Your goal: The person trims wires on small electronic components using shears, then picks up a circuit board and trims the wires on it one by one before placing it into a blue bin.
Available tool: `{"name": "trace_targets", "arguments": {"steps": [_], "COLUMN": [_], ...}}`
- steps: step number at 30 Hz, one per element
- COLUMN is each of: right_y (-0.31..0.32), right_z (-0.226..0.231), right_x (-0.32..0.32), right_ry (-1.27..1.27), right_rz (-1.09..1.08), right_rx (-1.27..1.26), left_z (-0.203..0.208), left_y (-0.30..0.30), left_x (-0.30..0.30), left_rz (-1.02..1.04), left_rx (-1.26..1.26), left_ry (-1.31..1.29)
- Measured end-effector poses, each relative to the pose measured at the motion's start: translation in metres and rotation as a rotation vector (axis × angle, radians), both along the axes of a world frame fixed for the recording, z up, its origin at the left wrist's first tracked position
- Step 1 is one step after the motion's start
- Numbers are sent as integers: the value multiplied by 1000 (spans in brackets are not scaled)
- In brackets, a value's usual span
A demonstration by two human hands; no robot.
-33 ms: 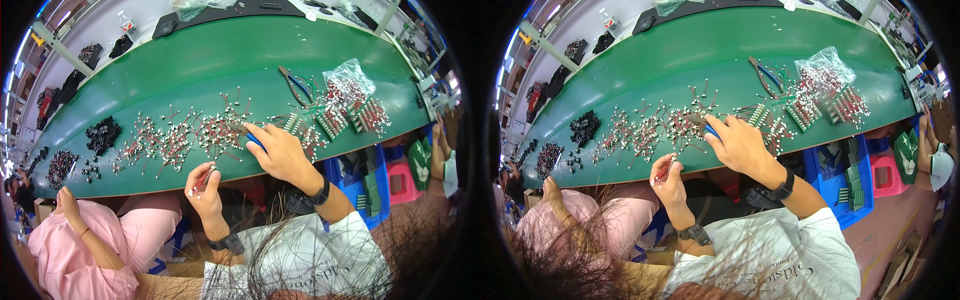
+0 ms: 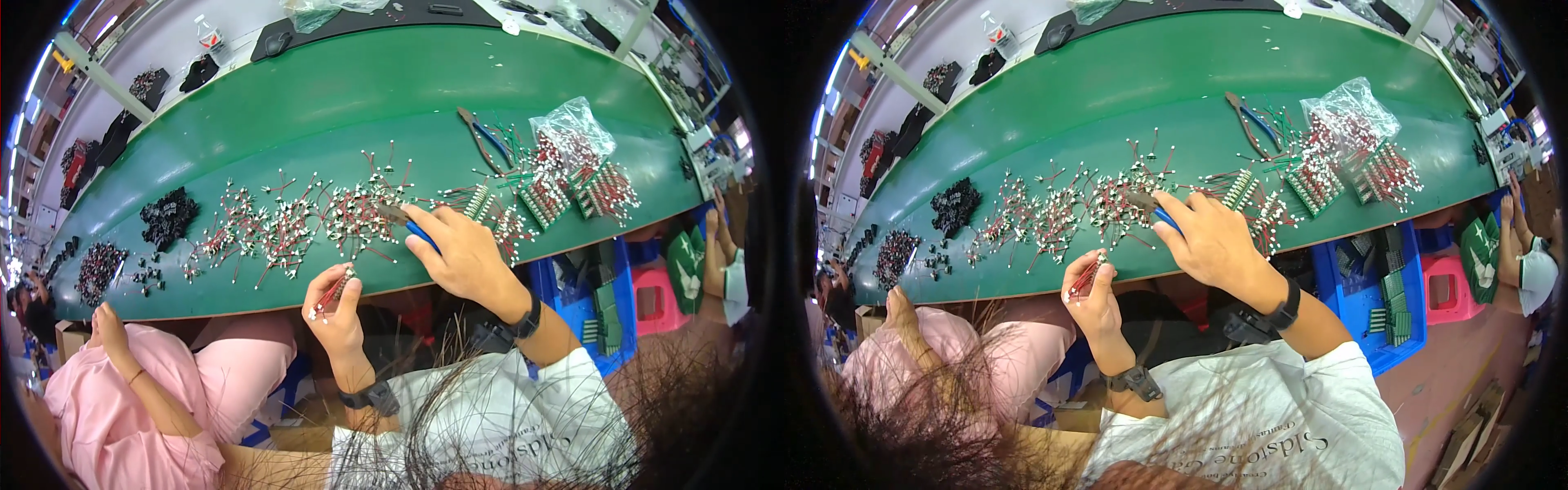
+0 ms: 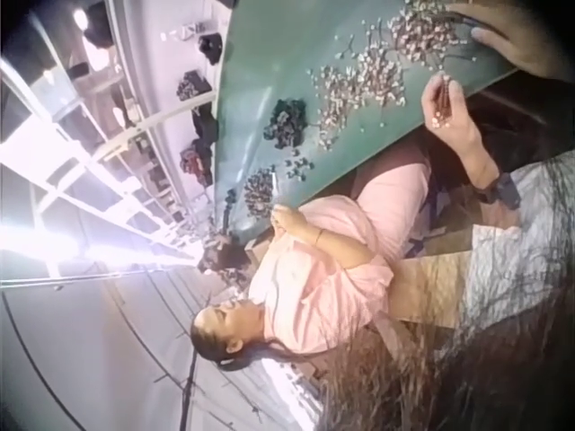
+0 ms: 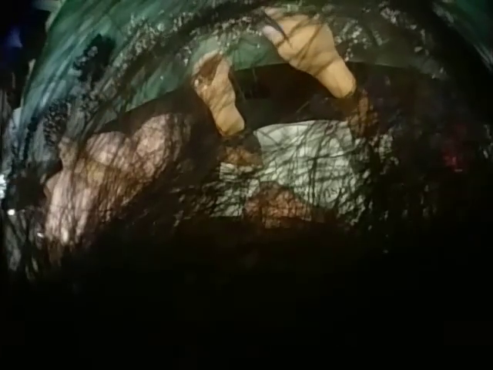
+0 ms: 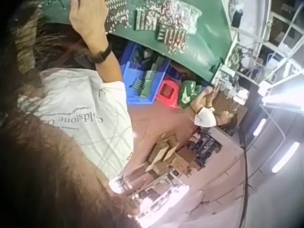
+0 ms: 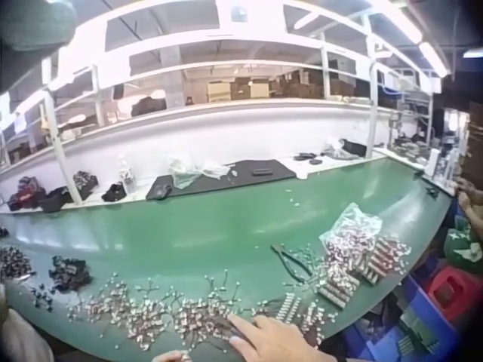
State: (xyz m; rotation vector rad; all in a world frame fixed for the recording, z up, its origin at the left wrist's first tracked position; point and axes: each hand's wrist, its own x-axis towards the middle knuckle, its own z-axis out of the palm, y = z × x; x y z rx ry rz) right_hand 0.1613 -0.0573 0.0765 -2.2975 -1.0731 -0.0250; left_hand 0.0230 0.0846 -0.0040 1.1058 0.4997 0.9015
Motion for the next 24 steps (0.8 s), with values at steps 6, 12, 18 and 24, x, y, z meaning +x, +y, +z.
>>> {"name": "trace_targets", "arguments": {"steps": [6, 12, 18, 24], "right_y": [-21, -29, -33, -35], "right_z": [6, 7, 1, 1], "right_x": [-15, -13, -10, -8], "right_ry": [288, 361, 349, 344], "right_rz": [294, 333, 330, 336], "right_rx": [-28, -83, -85, -91], "left_z": [12, 18, 24, 26], "left_y": [-3, -9, -11, -11], "left_x": [-2, 2, 2, 3], "left_rz": [-1, -19, -29, -23], "left_rx": [252, 405, 488, 546], "left_ry": [22, 94, 140, 154]}}
